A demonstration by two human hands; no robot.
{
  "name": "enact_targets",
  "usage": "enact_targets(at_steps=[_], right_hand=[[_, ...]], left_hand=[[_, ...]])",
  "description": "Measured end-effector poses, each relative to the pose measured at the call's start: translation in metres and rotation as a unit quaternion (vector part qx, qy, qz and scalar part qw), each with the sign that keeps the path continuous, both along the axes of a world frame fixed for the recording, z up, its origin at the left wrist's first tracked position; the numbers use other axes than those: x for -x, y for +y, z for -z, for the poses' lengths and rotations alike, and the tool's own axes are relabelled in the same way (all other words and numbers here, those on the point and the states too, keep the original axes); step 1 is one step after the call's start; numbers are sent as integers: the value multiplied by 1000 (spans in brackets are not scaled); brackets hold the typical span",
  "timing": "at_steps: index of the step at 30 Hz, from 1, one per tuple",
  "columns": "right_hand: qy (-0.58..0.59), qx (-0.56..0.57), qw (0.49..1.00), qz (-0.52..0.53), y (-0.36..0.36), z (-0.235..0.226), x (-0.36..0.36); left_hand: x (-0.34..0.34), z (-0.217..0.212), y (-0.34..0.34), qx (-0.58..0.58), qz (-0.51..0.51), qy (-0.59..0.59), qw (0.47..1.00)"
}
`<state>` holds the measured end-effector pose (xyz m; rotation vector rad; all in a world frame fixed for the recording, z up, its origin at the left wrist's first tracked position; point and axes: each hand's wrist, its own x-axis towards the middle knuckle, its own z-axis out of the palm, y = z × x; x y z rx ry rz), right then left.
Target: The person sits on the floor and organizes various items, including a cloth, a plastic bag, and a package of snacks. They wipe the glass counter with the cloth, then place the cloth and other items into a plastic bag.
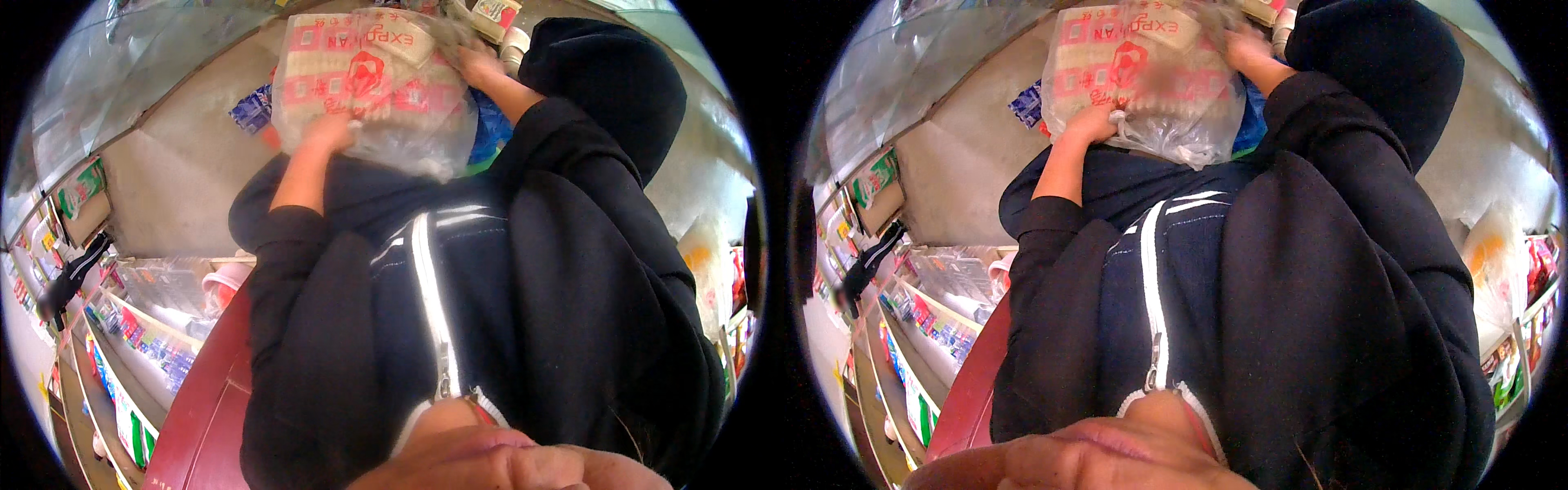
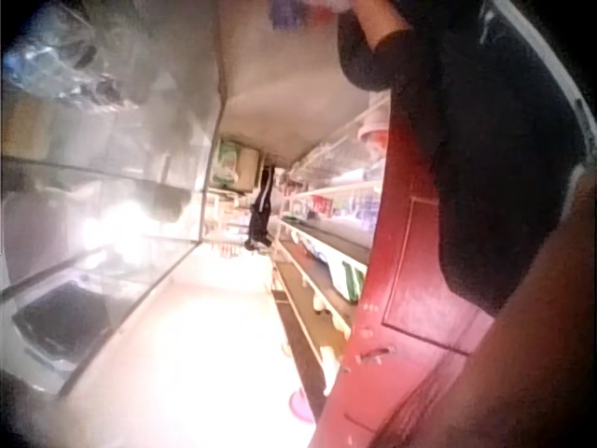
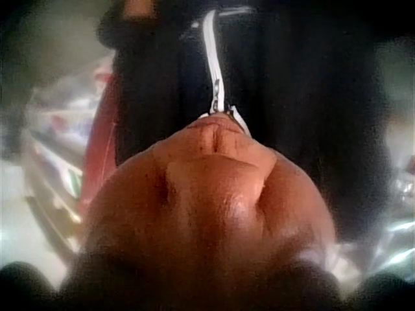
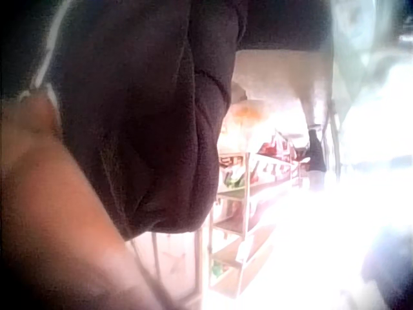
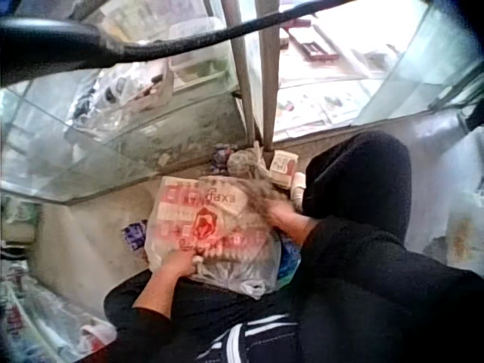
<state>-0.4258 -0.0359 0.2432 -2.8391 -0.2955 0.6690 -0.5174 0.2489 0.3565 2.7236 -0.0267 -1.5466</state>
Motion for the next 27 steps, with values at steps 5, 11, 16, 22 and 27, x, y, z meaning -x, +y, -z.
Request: enact_targets(at_steps=[5, 11, 16, 22, 27], right_hand=[[165, 68, 983, -33, -38, 81, 9], [-15, -155, 932, 326, -24, 55, -13], [-129, -255, 958, 0, 36, 2, 20], [-61, -243, 917, -310, 50, -41, 80], [79, -88, 983, -144, -17, -1, 62]], left_hand=[[4, 24, 6, 22, -10, -43, 999], [6, 14, 2, -1, -4, -50, 999], [5, 23, 0, 4, -12, -55, 998], [9, 18, 4, 9, -14, -47, 999], [11, 20, 8, 21, -23, -56, 998]])
